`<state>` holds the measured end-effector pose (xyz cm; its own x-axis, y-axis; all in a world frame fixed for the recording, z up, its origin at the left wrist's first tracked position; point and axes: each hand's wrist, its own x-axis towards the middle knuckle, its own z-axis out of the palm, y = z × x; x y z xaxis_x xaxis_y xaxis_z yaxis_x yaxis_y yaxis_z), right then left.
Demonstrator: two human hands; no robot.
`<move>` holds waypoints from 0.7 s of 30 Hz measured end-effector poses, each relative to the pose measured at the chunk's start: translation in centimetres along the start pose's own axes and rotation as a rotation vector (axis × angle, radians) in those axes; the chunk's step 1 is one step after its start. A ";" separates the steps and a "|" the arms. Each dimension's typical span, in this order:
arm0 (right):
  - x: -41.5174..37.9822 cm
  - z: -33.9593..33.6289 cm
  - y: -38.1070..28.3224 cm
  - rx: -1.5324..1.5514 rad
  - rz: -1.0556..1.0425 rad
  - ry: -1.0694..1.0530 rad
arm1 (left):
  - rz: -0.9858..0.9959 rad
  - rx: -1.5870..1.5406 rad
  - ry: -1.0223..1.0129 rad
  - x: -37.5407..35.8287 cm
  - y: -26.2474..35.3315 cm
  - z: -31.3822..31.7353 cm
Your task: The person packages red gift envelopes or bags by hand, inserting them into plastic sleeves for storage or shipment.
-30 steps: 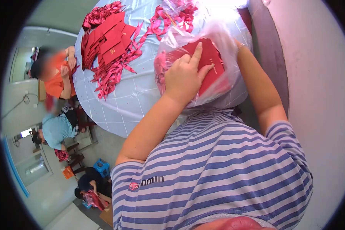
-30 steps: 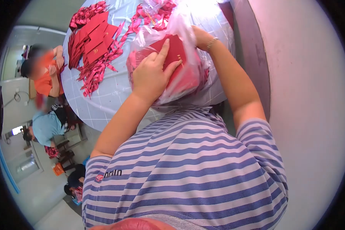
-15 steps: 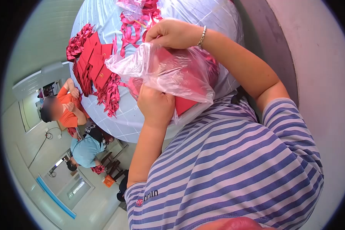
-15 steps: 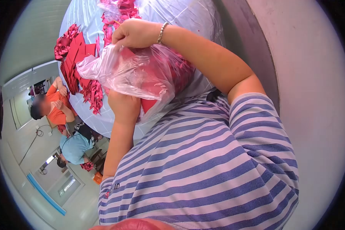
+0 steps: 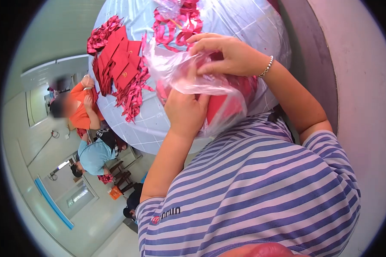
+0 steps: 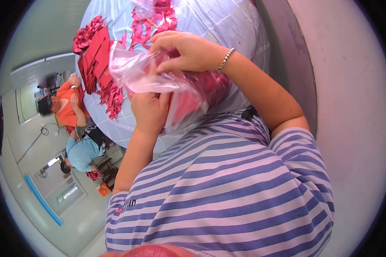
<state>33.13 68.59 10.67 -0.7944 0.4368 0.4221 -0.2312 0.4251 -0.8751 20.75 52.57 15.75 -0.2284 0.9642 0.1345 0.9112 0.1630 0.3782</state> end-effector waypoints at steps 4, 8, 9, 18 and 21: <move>1.7 0.7 -1.0 0.004 0.077 0.203 | 0.020 0.121 -0.030 0.3 0.3 -0.2; 2.3 1.9 -3.0 -0.170 -0.015 0.276 | 0.047 0.134 0.015 0.4 0.1 0.2; 2.4 2.4 -3.4 -0.135 0.032 0.252 | 0.065 0.150 0.013 0.3 0.2 0.3; 2.9 7.7 -4.0 -0.407 0.244 0.294 | -0.004 -0.085 0.070 -0.4 -0.5 0.0; 2.4 7.8 -3.2 -0.439 0.194 0.322 | 0.056 -0.129 0.112 -0.7 -1.7 0.0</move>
<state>27.58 62.14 12.66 -0.5718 0.7299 0.3746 0.2109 0.5721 -0.7926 19.32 51.62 15.04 -0.2219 0.9405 0.2572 0.8739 0.0748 0.4804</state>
